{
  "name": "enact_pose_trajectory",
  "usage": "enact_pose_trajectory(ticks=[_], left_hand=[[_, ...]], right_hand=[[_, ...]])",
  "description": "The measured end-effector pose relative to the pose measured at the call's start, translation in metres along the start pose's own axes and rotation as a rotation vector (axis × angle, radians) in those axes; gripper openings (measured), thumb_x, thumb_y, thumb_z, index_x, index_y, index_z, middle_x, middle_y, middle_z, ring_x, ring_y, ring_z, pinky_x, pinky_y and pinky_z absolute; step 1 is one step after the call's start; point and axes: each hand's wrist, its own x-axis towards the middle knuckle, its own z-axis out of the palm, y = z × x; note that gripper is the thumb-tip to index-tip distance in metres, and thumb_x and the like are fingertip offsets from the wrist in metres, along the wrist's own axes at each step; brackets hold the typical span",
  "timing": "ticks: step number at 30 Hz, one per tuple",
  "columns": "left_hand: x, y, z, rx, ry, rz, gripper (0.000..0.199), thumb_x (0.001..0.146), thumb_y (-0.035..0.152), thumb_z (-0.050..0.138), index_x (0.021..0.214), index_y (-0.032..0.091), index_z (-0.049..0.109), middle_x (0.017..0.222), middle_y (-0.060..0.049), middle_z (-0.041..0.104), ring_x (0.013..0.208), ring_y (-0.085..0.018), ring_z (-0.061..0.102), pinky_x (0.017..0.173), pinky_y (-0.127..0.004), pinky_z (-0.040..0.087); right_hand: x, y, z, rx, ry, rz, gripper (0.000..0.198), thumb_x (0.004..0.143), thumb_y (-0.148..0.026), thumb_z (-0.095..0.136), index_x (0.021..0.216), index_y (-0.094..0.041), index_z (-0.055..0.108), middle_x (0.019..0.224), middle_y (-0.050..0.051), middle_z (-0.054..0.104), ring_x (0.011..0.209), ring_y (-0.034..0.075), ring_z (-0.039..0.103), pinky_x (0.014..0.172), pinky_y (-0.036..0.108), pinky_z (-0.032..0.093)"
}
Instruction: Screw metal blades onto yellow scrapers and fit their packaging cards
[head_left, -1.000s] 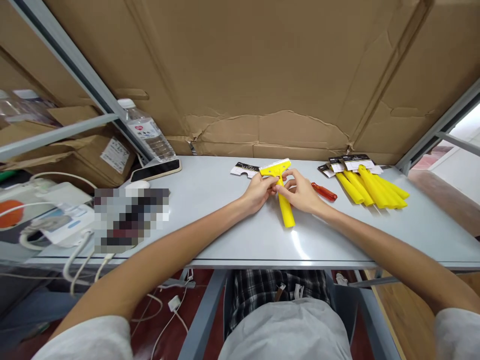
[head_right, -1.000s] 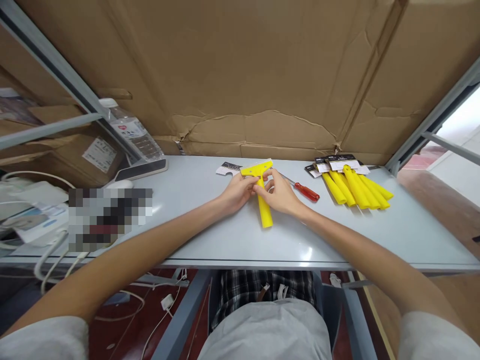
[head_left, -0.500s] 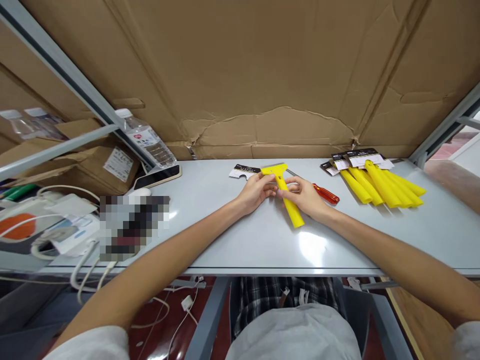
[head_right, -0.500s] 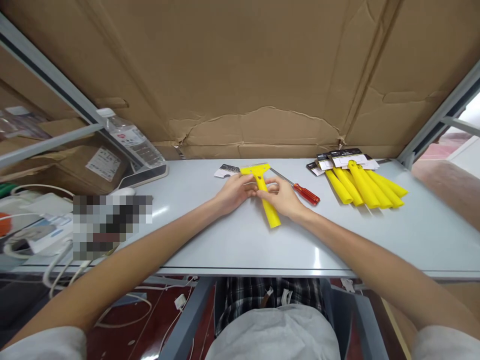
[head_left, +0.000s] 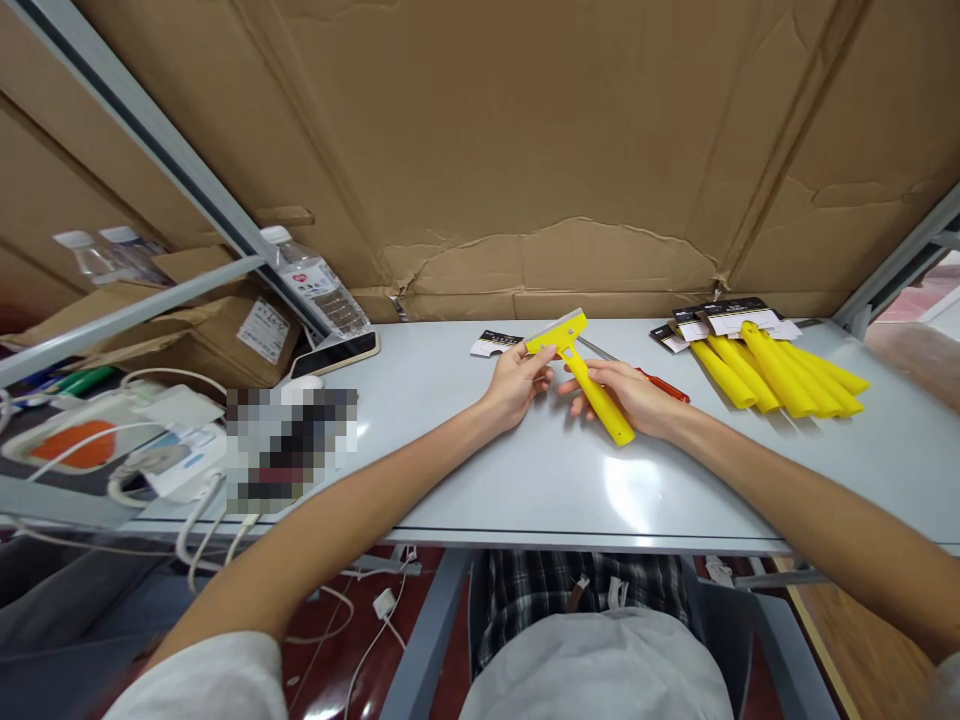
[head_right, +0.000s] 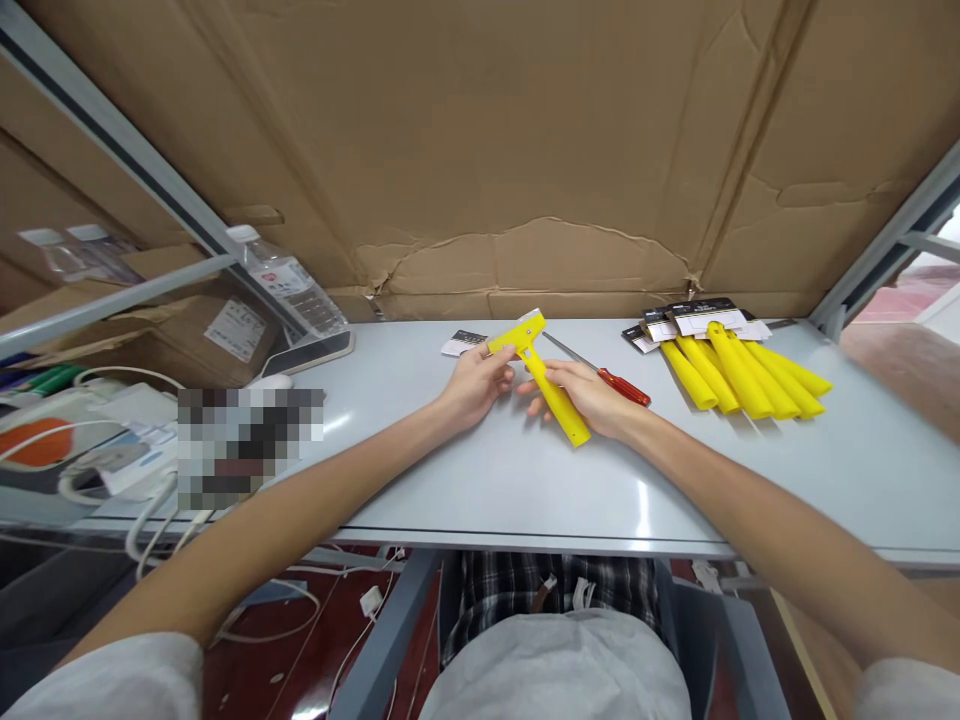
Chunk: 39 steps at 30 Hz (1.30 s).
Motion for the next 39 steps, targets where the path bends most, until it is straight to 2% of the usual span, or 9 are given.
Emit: enact_pose_trajectory(ticks=[4, 12, 17, 20, 26, 30, 33, 36, 39], left_hand=[[0.000, -0.003, 0.000, 0.079, 0.072, 0.119, 0.057, 0.067, 0.052, 0.100, 0.102, 0.016, 0.074, 0.092, -0.005, 0.077, 0.057, -0.006, 0.053, 0.053, -0.023, 0.041], [-0.002, -0.001, 0.001, 0.102, 0.047, 0.131, 0.057, 0.065, 0.052, 0.102, 0.101, 0.016, 0.076, 0.091, -0.007, 0.078, 0.059, -0.007, 0.051, 0.054, -0.023, 0.039], [-0.003, 0.000, 0.003, 0.171, 0.060, 0.185, 0.058, 0.067, 0.058, 0.099, 0.100, 0.017, 0.075, 0.091, -0.006, 0.078, 0.056, -0.008, 0.053, 0.052, -0.024, 0.041], [0.004, 0.009, -0.003, 0.240, 0.052, 0.281, 0.058, 0.070, 0.067, 0.094, 0.094, 0.018, 0.075, 0.088, -0.006, 0.076, 0.055, -0.009, 0.054, 0.052, -0.026, 0.041], [0.036, 0.044, -0.047, 0.394, 0.180, 0.446, 0.056, 0.086, 0.075, 0.075, 0.098, 0.020, 0.078, 0.095, -0.008, 0.079, 0.057, -0.011, 0.058, 0.054, -0.027, 0.042], [0.055, 0.053, -0.088, 0.896, 0.285, 0.572, 0.029, 0.087, 0.048, 0.083, 0.097, 0.020, 0.080, 0.096, -0.008, 0.080, 0.079, -0.019, 0.066, 0.083, -0.032, 0.051], [0.063, 0.052, -0.105, 1.077, 0.254, 0.573, 0.021, 0.088, 0.038, 0.080, 0.098, 0.019, 0.080, 0.107, -0.011, 0.081, 0.091, -0.024, 0.067, 0.096, -0.037, 0.049], [0.059, 0.049, -0.097, 0.963, 0.178, 0.551, 0.025, 0.090, 0.035, 0.078, 0.109, 0.019, 0.082, 0.117, -0.013, 0.081, 0.099, -0.025, 0.070, 0.092, -0.035, 0.051], [0.046, 0.045, -0.070, 0.714, 0.046, 0.471, 0.040, 0.086, 0.038, 0.084, 0.121, 0.020, 0.081, 0.116, -0.012, 0.081, 0.099, -0.023, 0.073, 0.085, -0.030, 0.054]], right_hand=[[0.001, 0.004, 0.000, -0.071, 0.013, -0.022, 0.039, 0.100, -0.032, 0.057, 0.134, -0.014, 0.063, 0.134, 0.016, 0.072, 0.084, 0.016, 0.077, 0.075, 0.028, 0.064], [-0.002, 0.006, 0.002, -0.214, 0.107, -0.076, 0.051, 0.089, -0.052, 0.079, 0.121, -0.014, 0.069, 0.108, 0.009, 0.075, 0.083, 0.013, 0.073, 0.074, 0.025, 0.061], [-0.005, 0.007, 0.009, -0.221, 0.237, -0.124, 0.071, 0.070, -0.044, 0.094, 0.129, -0.020, 0.063, 0.111, 0.006, 0.072, 0.073, 0.012, 0.071, 0.068, 0.028, 0.063], [-0.005, 0.005, 0.013, -0.132, 0.289, -0.125, 0.064, 0.069, -0.039, 0.093, 0.120, -0.017, 0.063, 0.114, 0.007, 0.072, 0.073, 0.013, 0.073, 0.069, 0.029, 0.064], [-0.004, -0.002, 0.012, -0.076, 0.268, -0.051, 0.026, 0.087, -0.029, 0.070, 0.105, -0.011, 0.069, 0.103, 0.014, 0.074, 0.084, 0.015, 0.073, 0.070, 0.025, 0.061], [-0.004, -0.005, 0.008, -0.010, 0.266, -0.015, 0.025, 0.089, -0.028, 0.061, 0.107, -0.013, 0.067, 0.107, 0.012, 0.073, 0.073, 0.012, 0.065, 0.062, 0.026, 0.057], [-0.005, -0.006, 0.006, -0.010, 0.251, -0.011, 0.030, 0.092, -0.035, 0.063, 0.113, -0.015, 0.065, 0.102, 0.010, 0.071, 0.067, 0.010, 0.060, 0.058, 0.024, 0.053], [-0.005, -0.002, 0.004, -0.080, 0.212, -0.034, 0.037, 0.094, -0.045, 0.066, 0.114, -0.014, 0.065, 0.101, 0.009, 0.070, 0.065, 0.008, 0.058, 0.057, 0.023, 0.050], [-0.003, 0.002, 0.003, -0.138, 0.156, -0.058, 0.041, 0.097, -0.047, 0.064, 0.123, -0.016, 0.065, 0.101, 0.008, 0.070, 0.064, 0.008, 0.059, 0.057, 0.023, 0.050]])
